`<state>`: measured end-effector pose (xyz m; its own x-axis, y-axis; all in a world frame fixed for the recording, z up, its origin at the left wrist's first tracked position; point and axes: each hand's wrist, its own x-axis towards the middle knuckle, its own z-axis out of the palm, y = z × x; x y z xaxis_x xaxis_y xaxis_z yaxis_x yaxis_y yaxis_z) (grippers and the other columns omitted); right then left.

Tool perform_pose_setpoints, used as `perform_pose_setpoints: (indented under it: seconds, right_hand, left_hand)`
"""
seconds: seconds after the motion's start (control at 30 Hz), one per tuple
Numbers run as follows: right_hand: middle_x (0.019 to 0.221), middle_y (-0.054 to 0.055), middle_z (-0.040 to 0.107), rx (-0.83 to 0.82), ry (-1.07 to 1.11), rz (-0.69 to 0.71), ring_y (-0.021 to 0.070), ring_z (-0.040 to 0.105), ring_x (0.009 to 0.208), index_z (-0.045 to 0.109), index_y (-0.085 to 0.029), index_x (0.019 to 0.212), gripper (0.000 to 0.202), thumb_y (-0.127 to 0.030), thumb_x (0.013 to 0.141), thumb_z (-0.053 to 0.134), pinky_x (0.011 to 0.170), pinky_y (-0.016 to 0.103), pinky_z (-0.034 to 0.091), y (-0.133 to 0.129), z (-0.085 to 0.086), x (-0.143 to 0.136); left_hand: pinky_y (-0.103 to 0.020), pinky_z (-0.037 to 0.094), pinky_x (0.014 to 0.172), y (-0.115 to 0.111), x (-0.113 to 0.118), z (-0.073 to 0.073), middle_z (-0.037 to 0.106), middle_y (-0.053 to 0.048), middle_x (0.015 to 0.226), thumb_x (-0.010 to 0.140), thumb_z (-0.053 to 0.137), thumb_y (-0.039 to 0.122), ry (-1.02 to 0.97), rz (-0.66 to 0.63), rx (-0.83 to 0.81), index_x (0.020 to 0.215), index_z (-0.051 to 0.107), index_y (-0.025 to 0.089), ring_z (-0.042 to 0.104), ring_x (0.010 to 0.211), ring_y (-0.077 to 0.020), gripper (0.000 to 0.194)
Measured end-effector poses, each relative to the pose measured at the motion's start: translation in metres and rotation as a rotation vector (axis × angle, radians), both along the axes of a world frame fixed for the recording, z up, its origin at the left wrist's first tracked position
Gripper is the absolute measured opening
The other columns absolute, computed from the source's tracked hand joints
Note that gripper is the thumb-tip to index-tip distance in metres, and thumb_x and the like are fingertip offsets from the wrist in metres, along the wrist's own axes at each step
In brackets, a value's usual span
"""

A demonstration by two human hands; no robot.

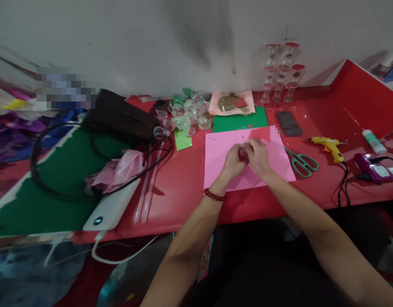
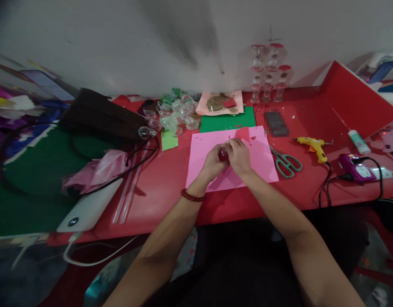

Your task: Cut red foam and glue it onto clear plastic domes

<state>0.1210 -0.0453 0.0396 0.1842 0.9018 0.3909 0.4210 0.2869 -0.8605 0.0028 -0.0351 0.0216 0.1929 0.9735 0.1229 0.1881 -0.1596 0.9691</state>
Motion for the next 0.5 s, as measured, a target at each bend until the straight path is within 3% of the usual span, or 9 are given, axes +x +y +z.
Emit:
perform_pose_setpoints:
  seconds: [0.13,0.27,0.37,0.5]
  right_hand:
    - [0.074,0.002,0.07,-0.061,0.15,0.102,0.0184,0.062,0.071,0.067,-0.025,0.07,0.027,-0.039,0.091,0.058,0.077,0.035,0.05,0.005,0.003,0.012]
    - [0.082,0.002,0.074,-0.063,0.19,0.269,0.0191,0.066,0.078,0.077,-0.027,0.076,0.008,-0.035,0.072,0.078,0.079,0.036,0.051,0.003,0.008,0.018]
    - [0.078,0.001,0.073,-0.074,0.215,0.241,0.0186,0.065,0.076,0.077,-0.028,0.067,0.003,-0.027,0.069,0.078,0.079,0.037,0.052,0.001,0.008,0.015]
    - [0.068,-0.001,0.069,-0.066,0.189,0.129,0.0172,0.06,0.068,0.072,-0.027,0.06,0.015,-0.023,0.074,0.072,0.077,0.037,0.05,-0.002,0.006,0.008]
  left_hand:
    - [-0.035,0.051,0.079,0.001,0.0,0.002,0.068,-0.005,0.092,0.059,0.073,0.013,-0.007,-0.046,-0.047,0.092,0.062,0.017,0.064,0.085,-0.0212,0.035]
    - [-0.035,0.052,0.083,0.002,-0.003,0.004,0.068,-0.007,0.101,0.062,0.07,0.014,-0.09,-0.043,-0.036,0.098,0.063,0.017,0.065,0.095,-0.0228,0.037]
    - [-0.034,0.051,0.081,0.003,-0.004,0.001,0.067,-0.006,0.097,0.06,0.068,0.013,-0.059,-0.037,0.005,0.094,0.065,0.018,0.064,0.092,-0.0217,0.034]
    - [-0.033,0.049,0.076,0.004,-0.003,-0.004,0.067,-0.005,0.091,0.057,0.065,0.011,-0.022,-0.029,0.008,0.093,0.064,0.017,0.062,0.084,-0.0201,0.036]
